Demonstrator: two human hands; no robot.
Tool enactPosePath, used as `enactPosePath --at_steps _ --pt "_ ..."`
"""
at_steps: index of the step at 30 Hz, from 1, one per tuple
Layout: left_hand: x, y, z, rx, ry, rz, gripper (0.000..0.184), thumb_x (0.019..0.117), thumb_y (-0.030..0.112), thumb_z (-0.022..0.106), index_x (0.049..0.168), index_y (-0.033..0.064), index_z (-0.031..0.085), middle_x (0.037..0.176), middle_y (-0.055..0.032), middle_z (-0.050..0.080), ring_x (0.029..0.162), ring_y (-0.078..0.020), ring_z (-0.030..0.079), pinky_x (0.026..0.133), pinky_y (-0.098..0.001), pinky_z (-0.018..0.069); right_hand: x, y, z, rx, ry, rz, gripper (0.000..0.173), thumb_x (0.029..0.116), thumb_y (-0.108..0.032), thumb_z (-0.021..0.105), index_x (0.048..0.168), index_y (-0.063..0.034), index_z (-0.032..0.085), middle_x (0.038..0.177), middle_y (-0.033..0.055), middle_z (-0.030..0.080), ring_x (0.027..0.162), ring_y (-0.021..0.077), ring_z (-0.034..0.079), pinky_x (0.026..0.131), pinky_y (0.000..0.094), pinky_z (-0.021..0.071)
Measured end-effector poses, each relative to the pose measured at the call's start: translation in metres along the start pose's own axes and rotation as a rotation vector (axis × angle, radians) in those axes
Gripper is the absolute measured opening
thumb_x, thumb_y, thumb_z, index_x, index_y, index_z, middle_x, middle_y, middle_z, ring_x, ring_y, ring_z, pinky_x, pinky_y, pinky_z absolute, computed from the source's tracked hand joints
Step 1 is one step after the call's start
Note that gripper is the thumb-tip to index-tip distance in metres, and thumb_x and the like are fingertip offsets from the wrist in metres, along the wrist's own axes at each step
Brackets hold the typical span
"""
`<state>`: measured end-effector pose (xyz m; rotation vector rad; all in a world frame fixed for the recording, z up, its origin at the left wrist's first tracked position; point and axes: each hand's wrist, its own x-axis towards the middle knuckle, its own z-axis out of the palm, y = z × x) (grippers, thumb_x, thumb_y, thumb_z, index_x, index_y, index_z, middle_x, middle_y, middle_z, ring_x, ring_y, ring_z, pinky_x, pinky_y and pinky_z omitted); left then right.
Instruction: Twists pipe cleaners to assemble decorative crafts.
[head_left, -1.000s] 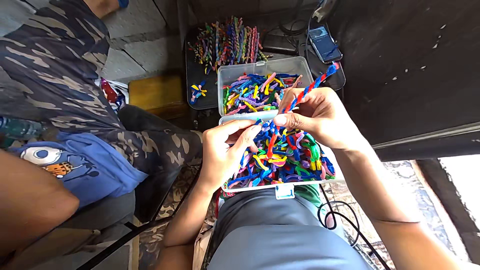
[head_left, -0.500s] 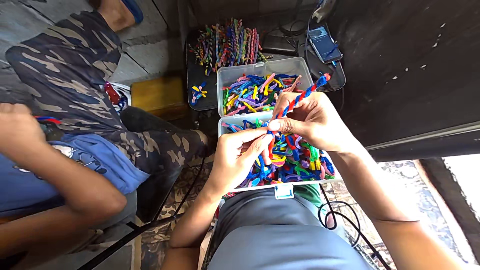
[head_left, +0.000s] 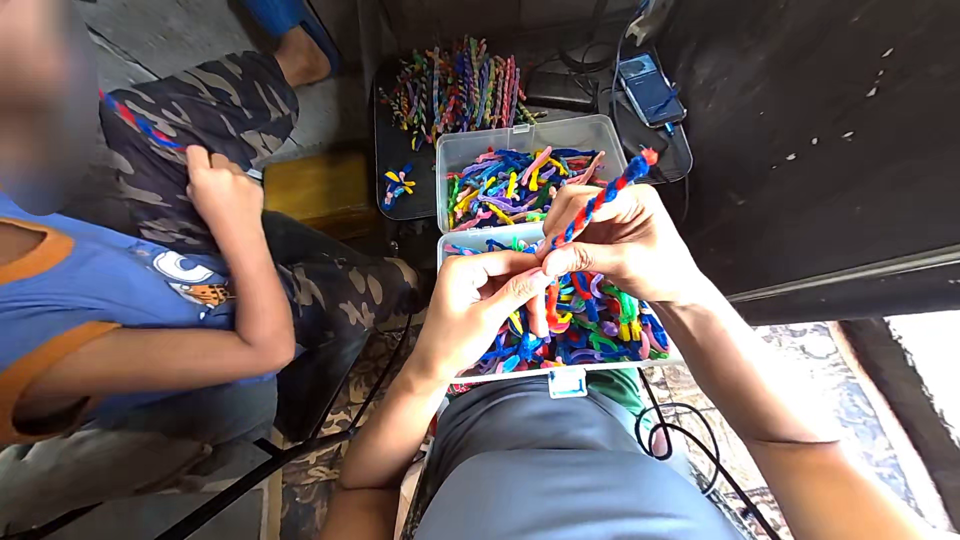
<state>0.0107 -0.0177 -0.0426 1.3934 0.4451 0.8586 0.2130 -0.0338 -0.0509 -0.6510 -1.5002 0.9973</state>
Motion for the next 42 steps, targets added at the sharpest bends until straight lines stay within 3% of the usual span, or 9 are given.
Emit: enactPosePath --at_steps 5,10,16,20,22,27,32,42 --pt "0.004 0.004 -0.005 -0.186 -0.066 -0.105 0.019 0.1003 -0.003 0.054 0.097 0.0008 0.072 0.066 0.0012 0.068 0.056 -0.0046 0.066 0.056 -0.0199 0.0584 0.001 0.002 0.003 0.115 0.011 0.011 0.012 0.0864 -0.006 0.078 0.082 -0.0157 0.072 0.089 -0.0099 0.068 0.084 -0.0016 0.065 0.073 0.0145 0.056" --pt "0.006 0.005 -0.004 -0.164 -0.071 -0.024 0.015 0.0992 -0.002 0.058 0.096 0.0017 0.073 0.071 -0.0001 0.071 0.06 -0.0062 0.069 0.058 -0.0214 0.0608 0.005 0.003 0.001 0.221 -0.107 -0.069 0.01 0.0908 -0.009 0.076 0.098 -0.0157 0.075 0.1 -0.0101 0.068 0.094 -0.0016 0.065 0.081 0.0154 0.0563" --pt "0.005 0.01 -0.004 -0.108 -0.087 0.063 0.009 0.0978 -0.001 0.063 0.096 0.0035 0.071 0.072 0.0006 0.072 0.061 -0.0054 0.07 0.057 -0.0205 0.0605 0.004 -0.002 0.003 0.157 -0.072 -0.069 0.01 0.0871 -0.011 0.08 0.095 -0.0141 0.075 0.1 -0.0095 0.069 0.092 -0.0014 0.066 0.079 0.0159 0.0577" --pt "0.002 0.017 0.0 0.067 -0.061 0.158 0.008 0.0967 -0.003 0.062 0.097 0.0003 0.07 0.071 0.0024 0.071 0.062 -0.0033 0.069 0.059 -0.019 0.0601 0.005 -0.01 -0.007 0.053 -0.109 -0.139 0.024 0.0935 -0.023 0.075 0.117 -0.0167 0.074 0.114 -0.012 0.07 0.099 -0.002 0.065 0.082 0.0153 0.057" --pt "0.002 0.018 0.001 0.098 -0.059 0.17 0.009 0.0962 -0.005 0.061 0.098 -0.0009 0.069 0.072 0.0025 0.071 0.062 -0.0026 0.068 0.06 -0.0183 0.0599 0.005 -0.018 -0.009 0.029 -0.099 -0.187 0.017 0.0971 -0.017 0.071 0.113 -0.014 0.076 0.111 -0.01 0.071 0.1 -0.0001 0.067 0.083 0.0165 0.0579" --pt "0.0 0.018 0.006 0.166 0.005 0.202 0.01 0.0953 -0.006 0.062 0.099 -0.0036 0.071 0.073 0.002 0.072 0.063 -0.0031 0.069 0.06 -0.0187 0.0602 0.002 -0.026 -0.007 -0.095 -0.02 -0.221 0.008 0.0953 -0.01 0.071 0.102 -0.0094 0.075 0.103 -0.0072 0.072 0.094 0.0005 0.068 0.081 0.0166 0.059" --pt "0.0 0.019 0.007 0.175 0.012 0.201 0.01 0.0957 -0.006 0.061 0.1 -0.0032 0.07 0.073 0.0026 0.072 0.063 -0.0025 0.068 0.06 -0.0182 0.0598 0.0 -0.023 -0.002 -0.135 0.029 -0.248 0.009 0.0948 -0.009 0.072 0.103 -0.0094 0.075 0.107 -0.0075 0.074 0.097 0.0003 0.069 0.083 0.0171 0.0592" --pt "0.001 0.023 0.003 0.095 -0.084 0.175 0.011 0.0959 -0.005 0.063 0.104 -0.0036 0.07 0.079 0.002 0.073 0.067 -0.0024 0.069 0.063 -0.0186 0.0603 -0.001 -0.03 0.002 -0.284 0.0 -0.33 0.008 0.0955 -0.011 0.071 0.099 -0.0048 0.075 0.1 -0.0008 0.071 0.098 0.002 0.066 0.083 0.0157 0.056"
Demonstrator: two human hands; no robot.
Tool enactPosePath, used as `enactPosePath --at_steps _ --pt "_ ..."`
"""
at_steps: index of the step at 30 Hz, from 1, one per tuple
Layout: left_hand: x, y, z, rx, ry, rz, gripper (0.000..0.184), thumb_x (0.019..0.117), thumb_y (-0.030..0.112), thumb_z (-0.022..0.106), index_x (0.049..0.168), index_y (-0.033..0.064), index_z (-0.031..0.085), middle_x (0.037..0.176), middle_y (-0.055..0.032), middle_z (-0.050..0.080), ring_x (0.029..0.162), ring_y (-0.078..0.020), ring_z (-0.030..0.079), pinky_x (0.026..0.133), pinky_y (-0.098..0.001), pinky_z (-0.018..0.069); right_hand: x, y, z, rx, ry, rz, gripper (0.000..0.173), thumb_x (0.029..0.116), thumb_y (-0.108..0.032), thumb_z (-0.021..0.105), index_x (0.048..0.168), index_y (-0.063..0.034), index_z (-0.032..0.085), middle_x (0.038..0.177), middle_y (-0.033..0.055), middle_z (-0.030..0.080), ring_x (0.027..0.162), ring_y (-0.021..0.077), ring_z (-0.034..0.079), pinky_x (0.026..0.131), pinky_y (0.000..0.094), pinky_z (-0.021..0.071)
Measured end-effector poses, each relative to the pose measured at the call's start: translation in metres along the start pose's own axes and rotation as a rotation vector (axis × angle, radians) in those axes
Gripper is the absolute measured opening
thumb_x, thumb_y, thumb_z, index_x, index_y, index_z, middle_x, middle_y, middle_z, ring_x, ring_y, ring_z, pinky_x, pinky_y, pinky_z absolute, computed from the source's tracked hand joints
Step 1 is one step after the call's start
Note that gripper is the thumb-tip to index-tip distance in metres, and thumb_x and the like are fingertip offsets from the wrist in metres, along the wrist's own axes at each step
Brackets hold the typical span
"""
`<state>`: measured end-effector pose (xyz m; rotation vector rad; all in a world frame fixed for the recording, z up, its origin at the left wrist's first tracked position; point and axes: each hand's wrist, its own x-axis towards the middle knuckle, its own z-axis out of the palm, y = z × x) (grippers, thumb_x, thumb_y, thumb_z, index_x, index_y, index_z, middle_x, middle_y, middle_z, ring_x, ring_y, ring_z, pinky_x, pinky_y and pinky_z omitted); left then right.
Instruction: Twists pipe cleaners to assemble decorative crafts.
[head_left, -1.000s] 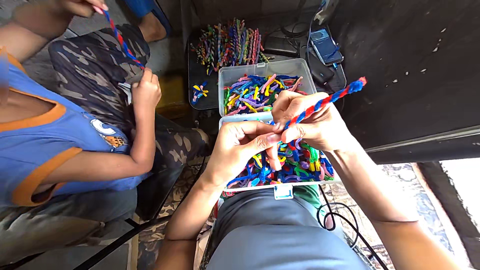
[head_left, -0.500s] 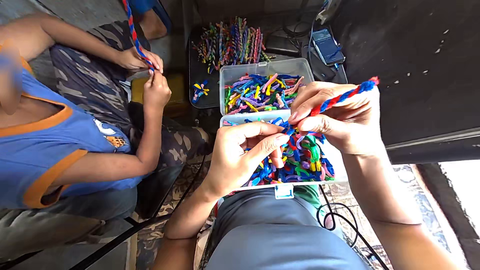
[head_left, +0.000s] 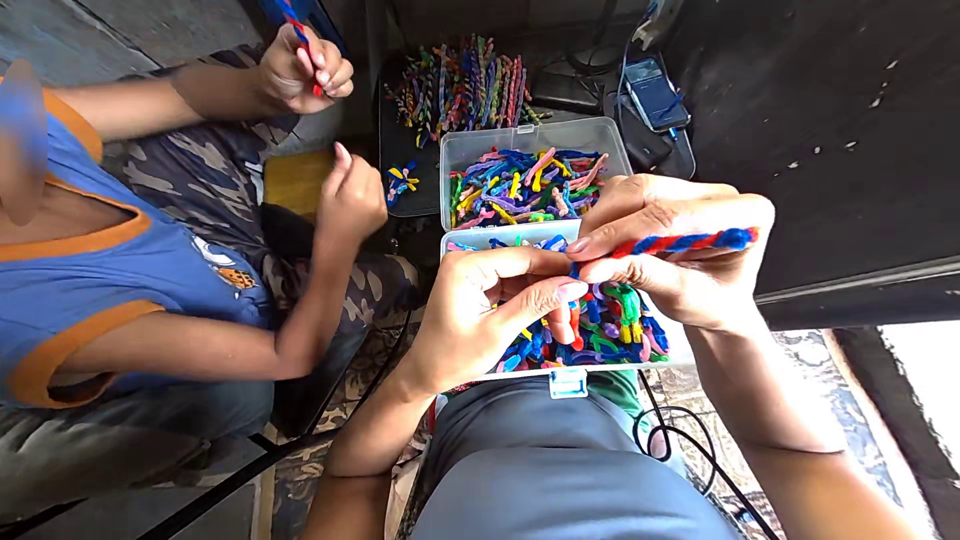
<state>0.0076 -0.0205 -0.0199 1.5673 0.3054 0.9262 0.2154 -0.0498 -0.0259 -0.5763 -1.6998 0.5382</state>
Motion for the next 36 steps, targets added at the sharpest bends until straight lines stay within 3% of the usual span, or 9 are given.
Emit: enactPosePath --at_steps 4,9,12,19,23,25,27,30,36 --pt "0.0 0.001 -0.003 0.017 -0.04 -0.012 0.009 0.0976 -0.002 0.061 0.103 -0.0023 0.069 0.077 0.0033 0.071 0.065 -0.0011 0.067 0.061 -0.0173 0.059 0.0 -0.004 -0.002 -0.033 -0.052 0.0 0.009 0.0952 -0.008 0.071 0.098 -0.0014 0.075 0.102 0.0024 0.069 0.099 0.0035 0.065 0.084 0.0162 0.0559" --pt "0.003 0.002 -0.009 -0.058 -0.086 -0.051 0.008 0.0976 -0.002 0.062 0.103 -0.0018 0.068 0.079 0.0029 0.071 0.064 -0.001 0.067 0.059 -0.0169 0.0591 -0.001 -0.014 0.002 -0.388 -0.068 -0.127 0.015 0.0982 -0.011 0.066 0.096 0.0029 0.071 0.094 0.0103 0.068 0.095 0.0096 0.065 0.083 0.0199 0.0529" --pt "0.002 0.002 -0.013 -0.054 -0.094 -0.03 0.01 0.0971 0.0 0.064 0.105 -0.0027 0.068 0.082 0.0024 0.072 0.066 -0.0013 0.067 0.061 -0.0178 0.0593 -0.003 -0.018 0.013 -0.595 -0.048 -0.186 0.011 0.1008 -0.009 0.061 0.098 0.0019 0.064 0.091 0.0117 0.061 0.089 0.0127 0.06 0.077 0.0184 0.0483" --pt "-0.01 -0.001 -0.014 0.005 -0.102 -0.021 0.012 0.096 0.005 0.065 0.105 -0.0016 0.07 0.086 0.0033 0.072 0.077 -0.0002 0.068 0.074 -0.0187 0.0595 -0.023 -0.022 0.027 -0.777 -0.016 -0.262 0.01 0.0989 -0.008 0.065 0.103 0.0018 0.065 0.092 0.0149 0.064 0.087 0.0208 0.062 0.075 0.0252 0.0505" --pt "-0.01 0.003 -0.014 -0.128 -0.166 -0.135 0.015 0.098 0.002 0.057 0.103 0.0025 0.071 0.078 0.0078 0.067 0.063 0.0072 0.056 0.059 -0.0091 0.0482 -0.032 -0.022 0.035 -0.927 0.032 -0.326 0.01 0.1025 -0.011 0.059 0.099 -0.0012 0.058 0.085 0.0113 0.055 0.076 0.0208 0.054 0.069 0.0265 0.0466" --pt "-0.008 0.006 -0.014 -0.075 -0.183 -0.157 0.018 0.1 0.002 0.053 0.104 0.0029 0.07 0.079 0.0084 0.066 0.063 0.0079 0.054 0.059 -0.0086 0.0463 -0.036 -0.015 0.037 -0.995 0.059 -0.355 0.01 0.1034 -0.011 0.056 0.098 -0.003 0.055 0.084 0.0101 0.052 0.074 0.0203 0.051 0.068 0.0267 0.0453" --pt "-0.008 0.006 -0.011 0.06 -0.147 -0.133 0.017 0.1012 0.002 0.052 0.105 0.0012 0.068 0.078 0.0062 0.065 0.062 0.0063 0.056 0.057 -0.0098 0.0501 -0.036 -0.008 0.038 -1.054 0.072 -0.36 0.011 0.1037 -0.012 0.055 0.097 -0.0033 0.055 0.084 0.01 0.051 0.073 0.0205 0.05 0.067 0.0273 0.0437" --pt "-0.007 0.005 -0.009 0.289 -0.098 -0.041 0.017 0.1002 0.003 0.054 0.105 -0.0046 0.068 0.088 -0.0001 0.069 0.074 0.0034 0.063 0.069 -0.0131 0.0553 -0.033 -0.006 0.037 -1.115 0.044 -0.31 0.01 0.1036 -0.011 0.054 0.097 -0.0037 0.056 0.087 0.0117 0.054 0.075 0.0222 0.051 0.066 0.0288 0.0426" --pt "-0.006 0.004 -0.01 0.078 -0.075 -0.138 0.018 0.1013 0.002 0.05 0.103 0.0016 0.068 0.081 0.006 0.067 0.065 0.0055 0.058 0.062 -0.0104 0.0501 -0.029 -0.005 0.033 -1.036 0.007 -0.334 0.01 0.1038 -0.01 0.054 0.098 -0.0029 0.056 0.085 0.0119 0.056 0.074 0.0229 0.056 0.064 0.029 0.0459"
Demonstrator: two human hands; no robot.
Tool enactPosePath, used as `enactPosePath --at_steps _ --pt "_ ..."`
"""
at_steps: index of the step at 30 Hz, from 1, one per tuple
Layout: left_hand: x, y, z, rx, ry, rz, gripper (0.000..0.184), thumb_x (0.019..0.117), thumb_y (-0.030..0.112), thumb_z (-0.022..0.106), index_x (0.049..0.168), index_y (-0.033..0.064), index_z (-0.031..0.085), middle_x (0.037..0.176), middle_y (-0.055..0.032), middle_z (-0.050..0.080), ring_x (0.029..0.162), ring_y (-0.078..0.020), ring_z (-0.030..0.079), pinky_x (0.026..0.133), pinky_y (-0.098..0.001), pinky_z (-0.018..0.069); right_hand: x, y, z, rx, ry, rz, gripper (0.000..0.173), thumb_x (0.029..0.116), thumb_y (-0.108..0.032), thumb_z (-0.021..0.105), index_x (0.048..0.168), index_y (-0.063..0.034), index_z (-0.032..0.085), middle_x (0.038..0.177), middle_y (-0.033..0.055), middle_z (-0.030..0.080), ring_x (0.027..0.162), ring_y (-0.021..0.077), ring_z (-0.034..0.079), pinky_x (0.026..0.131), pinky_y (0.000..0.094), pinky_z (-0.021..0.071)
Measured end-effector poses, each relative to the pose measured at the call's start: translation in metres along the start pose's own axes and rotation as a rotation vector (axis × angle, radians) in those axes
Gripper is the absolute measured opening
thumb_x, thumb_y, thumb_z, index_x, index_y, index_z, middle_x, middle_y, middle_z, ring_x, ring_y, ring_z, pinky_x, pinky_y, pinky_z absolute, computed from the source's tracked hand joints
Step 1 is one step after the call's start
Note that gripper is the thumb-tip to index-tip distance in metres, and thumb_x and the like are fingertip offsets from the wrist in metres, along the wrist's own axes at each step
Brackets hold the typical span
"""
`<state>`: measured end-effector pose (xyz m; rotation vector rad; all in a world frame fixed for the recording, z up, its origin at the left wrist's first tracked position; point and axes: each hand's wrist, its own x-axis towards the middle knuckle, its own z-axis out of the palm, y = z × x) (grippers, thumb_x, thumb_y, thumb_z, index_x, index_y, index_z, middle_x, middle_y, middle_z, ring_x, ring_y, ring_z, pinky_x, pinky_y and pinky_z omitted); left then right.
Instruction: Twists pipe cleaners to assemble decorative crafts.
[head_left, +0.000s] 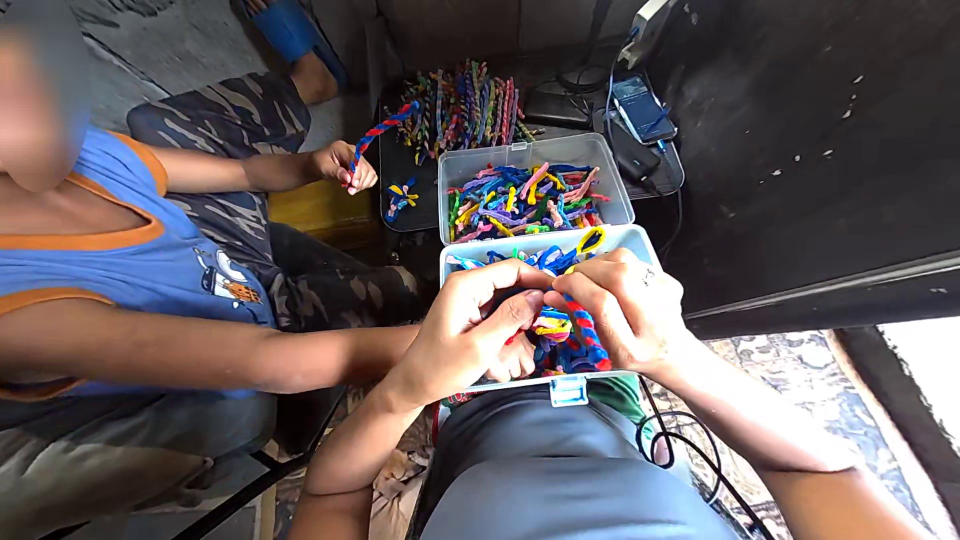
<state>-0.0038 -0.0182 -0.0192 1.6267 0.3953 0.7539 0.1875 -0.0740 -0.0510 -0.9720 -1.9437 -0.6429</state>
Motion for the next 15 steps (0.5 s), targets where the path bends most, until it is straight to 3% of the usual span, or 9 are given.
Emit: enactPosePath --at_steps 3,9,13,15 --pt "0.0007 -0.0018 0.0009 0.05 0.043 0.047 0.019 0.1006 0.0 0.05 0.103 0.0016 0.069 0.083 0.0066 0.067 0.066 0.0063 0.056 0.061 -0.0095 0.0473 -0.0037 -0.0023 0.0013 0.04 0.051 -0.015 0.011 0.103 -0.006 0.055 0.098 0.0018 0.061 0.082 0.0141 0.062 0.074 0.0235 0.061 0.068 0.0294 0.0509" --pt "0.0027 0.005 -0.0007 0.08 -0.027 0.078 0.02 0.1 0.001 0.049 0.101 -0.0003 0.068 0.072 0.0083 0.058 0.059 0.0088 0.046 0.055 -0.0068 0.039 -0.0065 0.0008 0.002 0.158 0.109 0.046 0.006 0.1023 -0.007 0.058 0.099 -0.0013 0.057 0.086 0.0115 0.057 0.079 0.019 0.059 0.072 0.0236 0.0509" --pt "0.0043 0.0052 -0.0036 0.164 -0.032 0.111 0.02 0.1013 0.002 0.049 0.103 -0.0033 0.068 0.074 0.0075 0.057 0.061 0.0083 0.046 0.057 -0.0068 0.0401 -0.0052 0.0035 0.0062 0.149 0.104 0.077 0.009 0.1041 -0.01 0.055 0.1 -0.0026 0.056 0.087 0.0106 0.056 0.08 0.0177 0.058 0.07 0.0219 0.0483" --pt "0.0046 0.0043 -0.0026 0.264 -0.01 0.13 0.019 0.1013 0.004 0.05 0.103 -0.0033 0.068 0.08 0.0049 0.062 0.068 0.0076 0.053 0.062 -0.0076 0.0453 -0.0054 0.0045 0.0079 0.107 0.06 0.08 0.008 0.1048 -0.011 0.052 0.101 -0.0038 0.054 0.087 0.0106 0.055 0.08 0.0186 0.057 0.069 0.0225 0.0474"
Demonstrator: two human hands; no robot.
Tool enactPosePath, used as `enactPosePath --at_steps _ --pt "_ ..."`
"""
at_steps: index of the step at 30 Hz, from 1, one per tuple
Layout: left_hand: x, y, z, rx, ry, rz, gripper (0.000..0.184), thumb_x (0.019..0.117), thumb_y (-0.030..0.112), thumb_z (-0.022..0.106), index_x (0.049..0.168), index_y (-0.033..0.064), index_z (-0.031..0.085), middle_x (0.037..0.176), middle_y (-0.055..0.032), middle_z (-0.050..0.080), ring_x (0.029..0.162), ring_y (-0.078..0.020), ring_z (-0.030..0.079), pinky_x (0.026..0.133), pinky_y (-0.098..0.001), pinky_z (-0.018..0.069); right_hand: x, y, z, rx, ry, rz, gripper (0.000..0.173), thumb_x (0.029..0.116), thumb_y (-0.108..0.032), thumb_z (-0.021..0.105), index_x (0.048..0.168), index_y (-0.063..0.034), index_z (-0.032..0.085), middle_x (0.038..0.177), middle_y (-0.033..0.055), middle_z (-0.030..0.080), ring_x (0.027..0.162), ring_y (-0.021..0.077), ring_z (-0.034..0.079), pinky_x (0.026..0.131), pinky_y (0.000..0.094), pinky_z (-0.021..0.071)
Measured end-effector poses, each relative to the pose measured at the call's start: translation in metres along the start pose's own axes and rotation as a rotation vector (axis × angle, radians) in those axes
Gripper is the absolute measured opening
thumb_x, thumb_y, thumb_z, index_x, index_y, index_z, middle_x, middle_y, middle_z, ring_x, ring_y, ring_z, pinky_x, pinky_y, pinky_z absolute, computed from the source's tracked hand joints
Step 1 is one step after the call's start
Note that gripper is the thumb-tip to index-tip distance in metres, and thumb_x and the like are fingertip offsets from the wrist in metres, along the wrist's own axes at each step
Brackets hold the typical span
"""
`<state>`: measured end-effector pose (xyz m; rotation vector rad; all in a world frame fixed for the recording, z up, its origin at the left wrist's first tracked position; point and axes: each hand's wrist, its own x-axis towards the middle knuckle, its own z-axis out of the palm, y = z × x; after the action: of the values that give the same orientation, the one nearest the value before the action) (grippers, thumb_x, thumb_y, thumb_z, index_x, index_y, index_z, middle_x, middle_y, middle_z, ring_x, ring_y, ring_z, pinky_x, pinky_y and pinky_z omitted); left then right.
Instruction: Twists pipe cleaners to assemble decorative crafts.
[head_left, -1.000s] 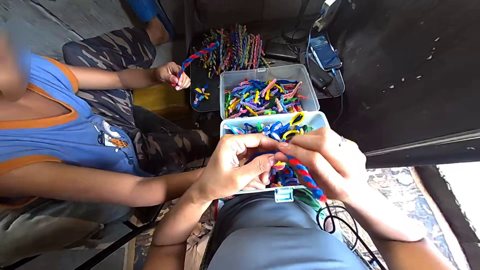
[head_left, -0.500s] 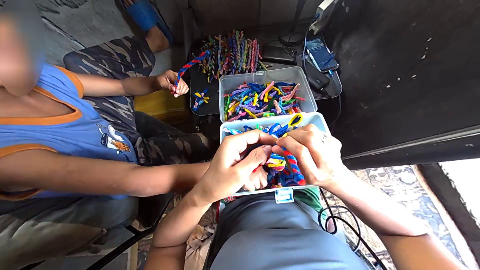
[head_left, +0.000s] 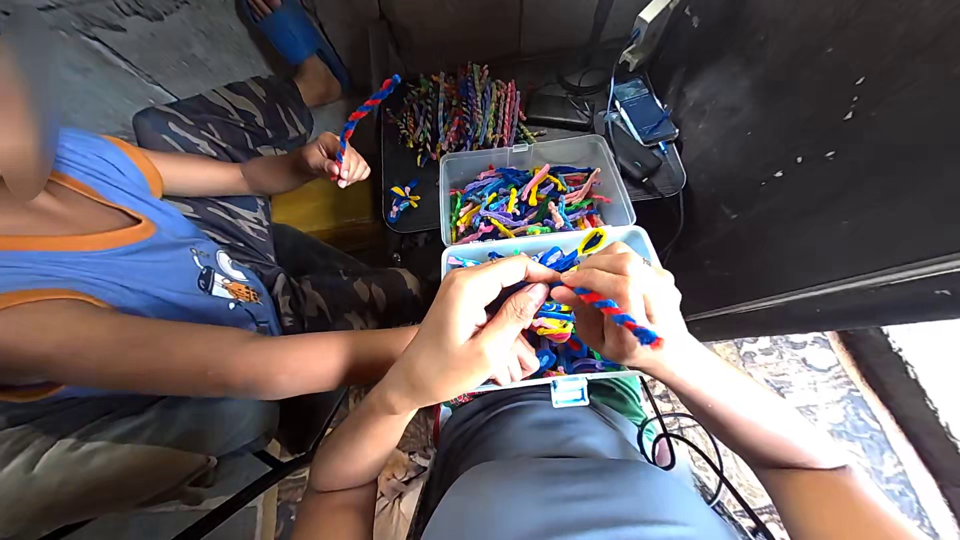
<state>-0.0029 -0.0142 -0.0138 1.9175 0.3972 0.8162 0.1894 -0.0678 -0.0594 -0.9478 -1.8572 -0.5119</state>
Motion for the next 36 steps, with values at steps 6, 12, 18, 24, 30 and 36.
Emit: enactPosePath --at_steps 6,12,18,24,30,36 --pt "-0.002 -0.003 0.016 0.721 0.134 0.122 0.021 0.1029 0.014 0.056 0.103 0.0004 0.072 0.087 -0.0087 0.068 0.069 -0.0119 0.063 0.058 -0.0234 0.0493 0.004 0.0 0.004 -0.011 -0.144 0.182 0.013 0.1025 -0.011 0.049 0.096 -0.0014 0.054 0.082 0.0112 0.057 0.068 0.0183 0.057 0.052 0.0249 0.0417" --pt "-0.004 -0.018 0.024 1.115 0.193 0.287 0.016 0.0955 0.004 0.059 0.1 -0.0038 0.073 0.075 -0.0123 0.058 0.055 -0.0217 0.055 0.046 -0.0284 0.041 0.015 -0.003 -0.003 0.34 -0.383 0.609 0.025 0.1073 -0.017 0.046 0.091 -0.0018 0.056 0.064 -0.0027 0.046 0.051 -0.0011 0.042 0.048 0.0122 0.0358" --pt "-0.006 -0.014 0.009 0.484 0.098 0.074 0.022 0.1034 0.011 0.055 0.099 -0.0014 0.072 0.085 -0.0039 0.069 0.074 -0.0024 0.063 0.067 -0.016 0.0516 0.02 0.018 -0.017 1.259 -0.495 0.946 0.025 0.1097 -0.024 0.043 0.09 -0.0136 0.053 0.063 -0.0075 0.048 0.048 -0.0009 0.049 0.046 0.0136 0.0471" --pt "-0.003 -0.002 -0.004 -0.325 -0.137 -0.032 0.02 0.1055 0.012 0.052 0.098 0.0027 0.068 0.085 0.004 0.07 0.075 0.0031 0.064 0.067 -0.0143 0.055 0.023 0.027 -0.02 1.369 -0.322 0.541 0.016 0.0959 -0.022 0.073 0.104 -0.0081 0.07 0.099 -0.0041 0.07 0.076 -0.0014 0.066 0.06 0.0136 0.0569" --pt "-0.005 0.003 0.004 -0.282 -0.125 0.087 0.022 0.1053 0.013 0.054 0.097 0.0 0.069 0.09 0.0082 0.068 0.085 0.0116 0.056 0.079 -0.0094 0.0478 0.028 0.005 -0.029 1.11 -0.136 0.39 0.009 0.0938 -0.013 0.074 0.092 -0.0057 0.069 0.094 -0.0026 0.066 0.086 -0.0018 0.063 0.074 0.0135 0.0551" --pt "-0.009 -0.015 0.033 0.603 0.307 0.354 0.022 0.1023 0.009 0.056 0.093 -0.0021 0.074 0.082 -0.0122 0.072 0.083 -0.0135 0.071 0.076 -0.0218 0.0556 0.01 -0.026 -0.017 0.67 0.09 0.532 0.005 0.0966 -0.009 0.064 0.093 -0.0052 0.062 0.091 0.0 0.063 0.081 -0.0008 0.063 0.07 0.0148 0.0568"
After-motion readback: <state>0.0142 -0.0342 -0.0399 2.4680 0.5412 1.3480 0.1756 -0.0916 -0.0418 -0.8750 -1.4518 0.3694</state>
